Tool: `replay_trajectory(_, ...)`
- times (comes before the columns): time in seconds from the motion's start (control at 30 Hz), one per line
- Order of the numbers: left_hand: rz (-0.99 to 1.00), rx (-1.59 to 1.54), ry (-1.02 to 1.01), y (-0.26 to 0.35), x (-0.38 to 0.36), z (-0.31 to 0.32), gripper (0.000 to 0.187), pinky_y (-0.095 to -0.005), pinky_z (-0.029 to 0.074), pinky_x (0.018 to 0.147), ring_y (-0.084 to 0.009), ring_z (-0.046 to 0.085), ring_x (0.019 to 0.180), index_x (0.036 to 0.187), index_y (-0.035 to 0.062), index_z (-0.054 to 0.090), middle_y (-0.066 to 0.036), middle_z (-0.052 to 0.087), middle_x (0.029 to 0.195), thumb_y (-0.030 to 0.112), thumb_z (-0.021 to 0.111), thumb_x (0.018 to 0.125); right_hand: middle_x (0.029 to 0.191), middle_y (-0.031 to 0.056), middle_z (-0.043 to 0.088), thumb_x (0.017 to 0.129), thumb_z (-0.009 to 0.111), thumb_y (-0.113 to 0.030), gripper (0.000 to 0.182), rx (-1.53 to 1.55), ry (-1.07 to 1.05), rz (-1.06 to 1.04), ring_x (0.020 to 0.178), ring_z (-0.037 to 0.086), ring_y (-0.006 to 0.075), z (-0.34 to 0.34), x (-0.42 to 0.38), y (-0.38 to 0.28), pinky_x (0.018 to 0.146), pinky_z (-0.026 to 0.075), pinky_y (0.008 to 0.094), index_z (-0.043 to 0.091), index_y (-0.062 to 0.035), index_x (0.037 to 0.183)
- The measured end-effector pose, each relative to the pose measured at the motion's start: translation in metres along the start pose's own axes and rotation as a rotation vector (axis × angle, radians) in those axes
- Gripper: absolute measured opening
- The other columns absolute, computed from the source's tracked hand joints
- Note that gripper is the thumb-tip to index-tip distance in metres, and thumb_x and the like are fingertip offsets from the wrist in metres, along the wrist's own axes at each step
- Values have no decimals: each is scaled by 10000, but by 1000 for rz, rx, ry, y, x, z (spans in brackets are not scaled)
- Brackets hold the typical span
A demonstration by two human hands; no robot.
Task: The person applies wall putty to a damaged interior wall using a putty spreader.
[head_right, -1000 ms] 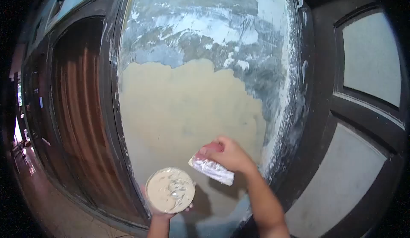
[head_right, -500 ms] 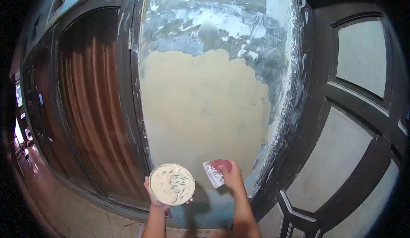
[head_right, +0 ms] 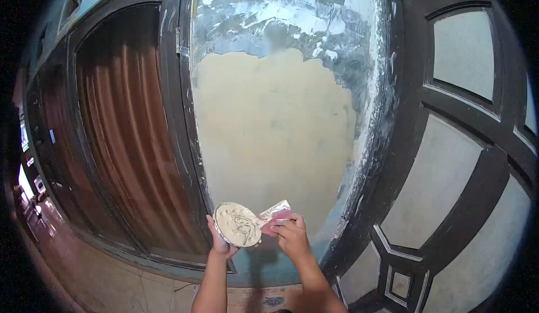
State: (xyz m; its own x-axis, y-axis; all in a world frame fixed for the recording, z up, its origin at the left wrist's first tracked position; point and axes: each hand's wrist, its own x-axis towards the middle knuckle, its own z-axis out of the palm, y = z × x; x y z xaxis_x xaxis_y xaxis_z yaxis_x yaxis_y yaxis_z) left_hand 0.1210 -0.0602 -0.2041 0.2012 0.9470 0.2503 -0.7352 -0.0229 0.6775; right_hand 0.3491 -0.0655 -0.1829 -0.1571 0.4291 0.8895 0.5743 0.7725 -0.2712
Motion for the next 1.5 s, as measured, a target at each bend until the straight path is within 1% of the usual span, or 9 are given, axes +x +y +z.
replay_trajectory(0.63,-90,-139,-193,9,-19,10,1210,-640,642,676,-480,693,1089,1532,47,398,-268,580,1405,997,230,803,974,12,783,684,704,64,282,-80,145,5,1024,597,291,3,-11,-13,933,459,399,814,-124,864)
replay_trajectory(0.77,-160,-312,-32,-6,-17,4,1227,-667,625,696,-503,689,1076,1541,67,397,-284,577,1403,1014,239,777,961,24,783,696,693,75,263,-61,181,12,981,637,253,3,-10,-8,947,448,406,799,-100,860)
replay_trajectory(0.83,-176,-148,-177,-9,-17,-2,1246,-679,612,708,-527,672,1095,1563,89,380,-262,567,1432,1028,249,755,959,26,782,692,689,88,266,-52,204,11,981,646,251,5,-10,-3,946,447,409,794,-97,852)
replay_trajectory(0.9,-171,-101,-135,-15,-16,-2,1181,-623,573,953,-436,596,1286,1592,65,337,-218,518,1508,968,210,842,957,29,782,688,685,100,269,-47,229,11,982,656,248,6,-11,2,946,446,413,788,-94,844)
replay_trajectory(1.13,-227,101,-115,-30,-12,12,1186,-717,565,872,-508,586,1262,1616,119,301,-230,474,1543,988,216,813,961,53,780,679,662,136,287,-45,269,22,914,690,264,-6,-1,24,903,464,402,763,-74,847)
replay_trajectory(1.2,-260,-730,-252,-39,-6,9,1160,-705,537,942,-502,584,1266,1599,98,345,-263,488,1527,967,277,834,963,66,781,677,646,141,310,0,291,44,926,696,268,-18,11,30,889,478,405,763,-65,877)
replay_trajectory(1.23,-263,-730,-263,-40,-1,7,1160,-705,537,942,-502,584,1266,1599,98,345,-263,488,1527,967,277,834,963,66,781,677,646,141,310,-7,297,38,926,696,268,-26,20,34,889,478,405,763,-65,877)
replay_trajectory(1.33,-178,-529,-242,-37,11,17,1287,-718,581,703,-605,648,1018,1569,62,362,-387,506,1423,1034,331,727,1031,81,790,737,637,138,279,42,324,15,930,724,294,-54,54,56,943,503,423,763,-47,903)
replay_trajectory(1.5,-135,-492,-311,-26,29,31,1251,-735,570,668,-603,640,1029,1560,77,377,-352,519,1427,1022,335,741,972,134,759,849,649,90,178,58,236,105,900,716,252,-132,149,78,877,533,348,749,-23,945)
